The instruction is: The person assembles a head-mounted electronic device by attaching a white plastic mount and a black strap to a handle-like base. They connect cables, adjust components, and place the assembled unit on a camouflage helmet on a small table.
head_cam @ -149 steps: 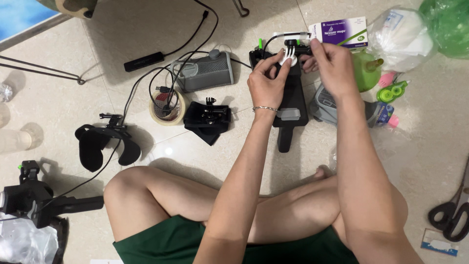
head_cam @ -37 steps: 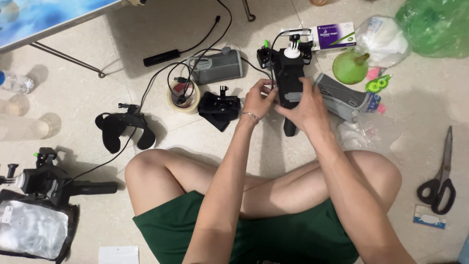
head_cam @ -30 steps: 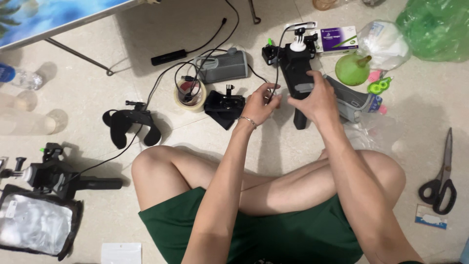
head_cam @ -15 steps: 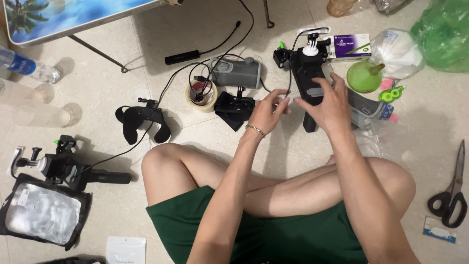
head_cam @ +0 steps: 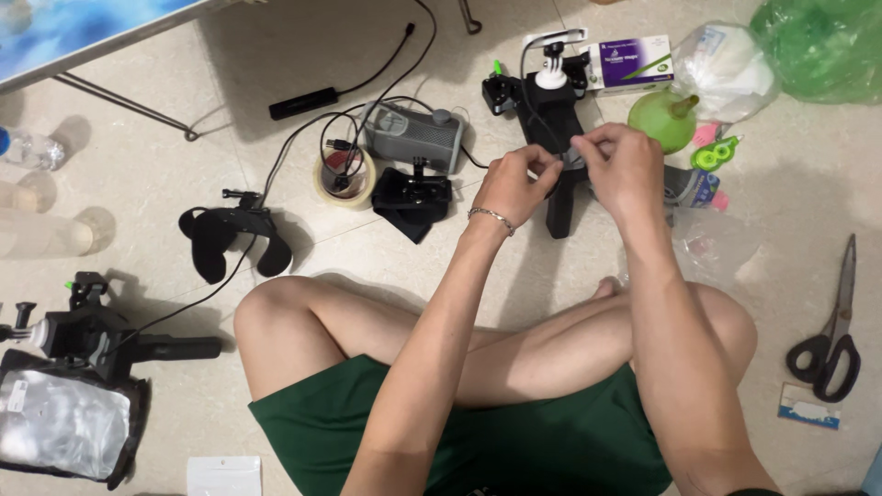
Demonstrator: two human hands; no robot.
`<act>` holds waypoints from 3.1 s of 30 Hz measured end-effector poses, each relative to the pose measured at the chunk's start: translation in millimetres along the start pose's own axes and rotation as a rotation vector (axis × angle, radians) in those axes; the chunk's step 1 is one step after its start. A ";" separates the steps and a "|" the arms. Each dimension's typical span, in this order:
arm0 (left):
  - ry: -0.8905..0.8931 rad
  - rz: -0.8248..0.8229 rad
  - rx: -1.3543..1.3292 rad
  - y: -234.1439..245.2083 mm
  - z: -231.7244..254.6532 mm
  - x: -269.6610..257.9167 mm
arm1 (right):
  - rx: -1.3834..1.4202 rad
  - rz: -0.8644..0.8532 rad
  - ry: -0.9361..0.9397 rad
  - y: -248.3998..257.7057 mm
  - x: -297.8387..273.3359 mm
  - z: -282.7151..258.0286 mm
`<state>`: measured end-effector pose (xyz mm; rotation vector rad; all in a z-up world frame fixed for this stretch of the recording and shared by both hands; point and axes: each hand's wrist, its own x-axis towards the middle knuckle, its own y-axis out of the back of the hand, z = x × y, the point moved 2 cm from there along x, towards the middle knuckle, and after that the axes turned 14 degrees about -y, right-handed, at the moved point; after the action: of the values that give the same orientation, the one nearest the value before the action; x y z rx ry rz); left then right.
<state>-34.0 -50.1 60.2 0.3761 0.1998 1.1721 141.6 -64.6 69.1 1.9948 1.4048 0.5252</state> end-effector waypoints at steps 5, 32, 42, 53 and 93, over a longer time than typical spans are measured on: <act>0.081 -0.039 0.091 -9.7 14.7 14.1 | 0.262 -0.089 -0.154 6.4 11.7 13.4; -0.083 -0.056 0.393 -6.9 24.9 32.2 | -0.075 -0.169 0.095 23.0 -12.3 -32.0; -0.459 -0.020 0.532 -0.4 -0.6 -2.0 | -0.085 -0.291 0.238 35.0 -21.2 -30.5; -0.369 0.169 0.469 -24.3 -17.7 -28.7 | -0.419 -0.113 0.396 26.2 -43.7 -42.9; 0.010 0.453 0.256 143.0 -111.8 -131.9 | 0.602 -0.682 -0.246 -73.9 -7.5 -58.0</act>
<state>-245.4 -103.5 7.4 0.6638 0.2841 1.5999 51.4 -39.2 59.8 1.7287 2.0916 -0.4798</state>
